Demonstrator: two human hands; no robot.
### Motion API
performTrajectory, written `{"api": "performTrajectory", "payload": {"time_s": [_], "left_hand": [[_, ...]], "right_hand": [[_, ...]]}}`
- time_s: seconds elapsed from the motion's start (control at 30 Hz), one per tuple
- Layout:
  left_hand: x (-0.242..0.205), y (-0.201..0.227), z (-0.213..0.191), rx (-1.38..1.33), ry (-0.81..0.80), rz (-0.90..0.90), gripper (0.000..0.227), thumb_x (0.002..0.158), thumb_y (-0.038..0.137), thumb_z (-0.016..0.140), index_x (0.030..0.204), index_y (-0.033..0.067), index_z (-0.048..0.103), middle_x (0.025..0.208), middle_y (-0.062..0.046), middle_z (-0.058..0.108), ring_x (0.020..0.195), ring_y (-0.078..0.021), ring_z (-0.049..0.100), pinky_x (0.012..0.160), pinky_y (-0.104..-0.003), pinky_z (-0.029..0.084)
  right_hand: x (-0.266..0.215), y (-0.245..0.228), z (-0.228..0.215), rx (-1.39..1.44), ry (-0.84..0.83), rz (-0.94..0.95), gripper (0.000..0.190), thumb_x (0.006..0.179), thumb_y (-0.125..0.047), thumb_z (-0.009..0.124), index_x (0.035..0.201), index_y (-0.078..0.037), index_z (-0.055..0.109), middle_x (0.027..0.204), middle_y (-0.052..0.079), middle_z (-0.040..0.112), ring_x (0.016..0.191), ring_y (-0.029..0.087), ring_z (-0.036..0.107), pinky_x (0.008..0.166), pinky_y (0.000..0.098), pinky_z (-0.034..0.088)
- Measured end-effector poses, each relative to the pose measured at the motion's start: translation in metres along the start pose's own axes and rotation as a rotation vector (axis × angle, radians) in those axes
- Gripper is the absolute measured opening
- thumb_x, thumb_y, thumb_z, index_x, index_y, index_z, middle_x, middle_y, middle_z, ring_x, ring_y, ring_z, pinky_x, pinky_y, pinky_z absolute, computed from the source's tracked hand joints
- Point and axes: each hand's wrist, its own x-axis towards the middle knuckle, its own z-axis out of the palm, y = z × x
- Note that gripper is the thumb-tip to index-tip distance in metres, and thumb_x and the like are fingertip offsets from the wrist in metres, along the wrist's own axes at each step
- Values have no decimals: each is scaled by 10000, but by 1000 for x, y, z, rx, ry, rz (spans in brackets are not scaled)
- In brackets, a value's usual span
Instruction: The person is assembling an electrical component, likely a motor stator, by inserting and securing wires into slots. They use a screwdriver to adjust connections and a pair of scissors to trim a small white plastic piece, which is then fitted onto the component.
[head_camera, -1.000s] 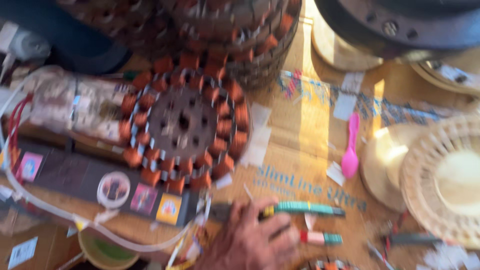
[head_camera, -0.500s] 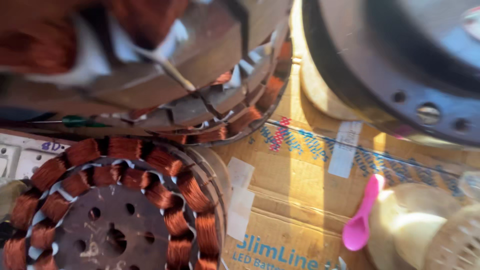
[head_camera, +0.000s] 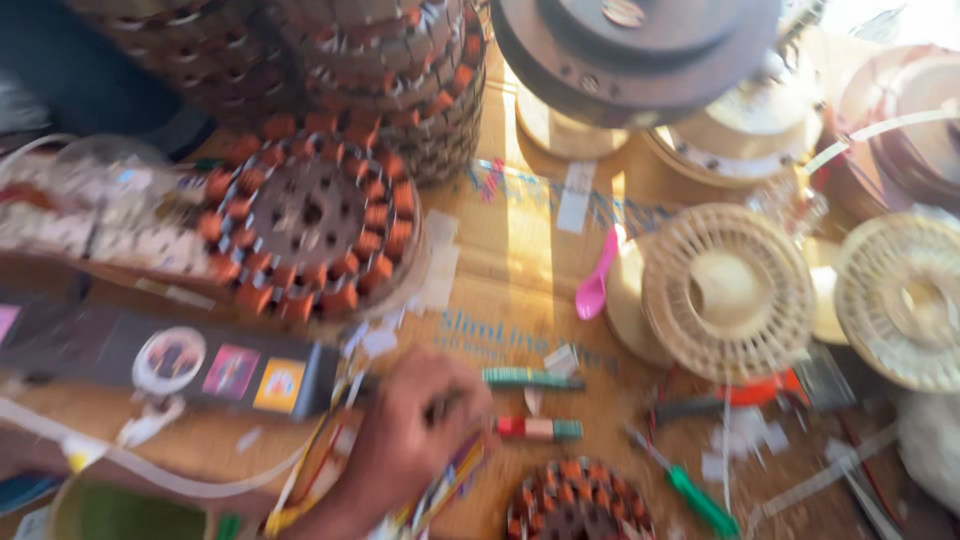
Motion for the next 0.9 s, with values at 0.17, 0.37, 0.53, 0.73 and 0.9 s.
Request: {"api": "performTrajectory", "payload": {"time_s": [0.17, 0.37, 0.53, 0.73, 0.9], "left_hand": [[48, 15, 12, 154, 104, 187, 164, 906, 184, 701, 950, 26, 709, 987, -146, 717, 1008, -334, 666, 905, -440, 510], [99, 28, 52, 457, -30, 346, 339, 840, 189, 748, 1155, 76, 692, 1173, -147, 638, 1076, -371, 606, 917, -482, 486], [59, 17, 59, 758, -109, 324, 266, 852, 84, 689, 1063, 234, 752, 1282, -32, 660, 1172, -304, 604, 961, -445, 494], [102, 20, 61, 184, 93, 267, 254, 983, 215, 731, 1214, 110, 720, 1205, -135, 683, 1093, -269, 725, 959, -370, 611], [161, 48, 101, -484, -179, -234, 670, 863, 278, 745, 1435, 73, 461, 1097, -112, 701, 869, -181, 741, 726, -335, 660]], "right_hand": [[-3, 6, -32, 118, 10, -59, 282, 1141, -161, 589, 1125, 117, 545, 1036, 193, 671, 731, 176, 569, 694, 268, 466], [-16, -29, -50, 294, 102, -112, 293, 1160, -131, 603, 1166, 149, 518, 1024, 208, 663, 720, 181, 571, 676, 272, 476], [-19, -89, -70, 139, 5, -134, 275, 1130, -78, 553, 1014, 164, 615, 914, 203, 672, 750, 188, 645, 715, 273, 519], [-20, -130, -68, 150, 17, -153, 254, 1127, -40, 548, 1036, 179, 640, 961, 188, 707, 763, 184, 659, 714, 274, 526], [-20, -147, -71, 117, 22, -150, 300, 1169, -73, 575, 1034, 173, 681, 904, 177, 692, 755, 185, 667, 685, 280, 514]]}}
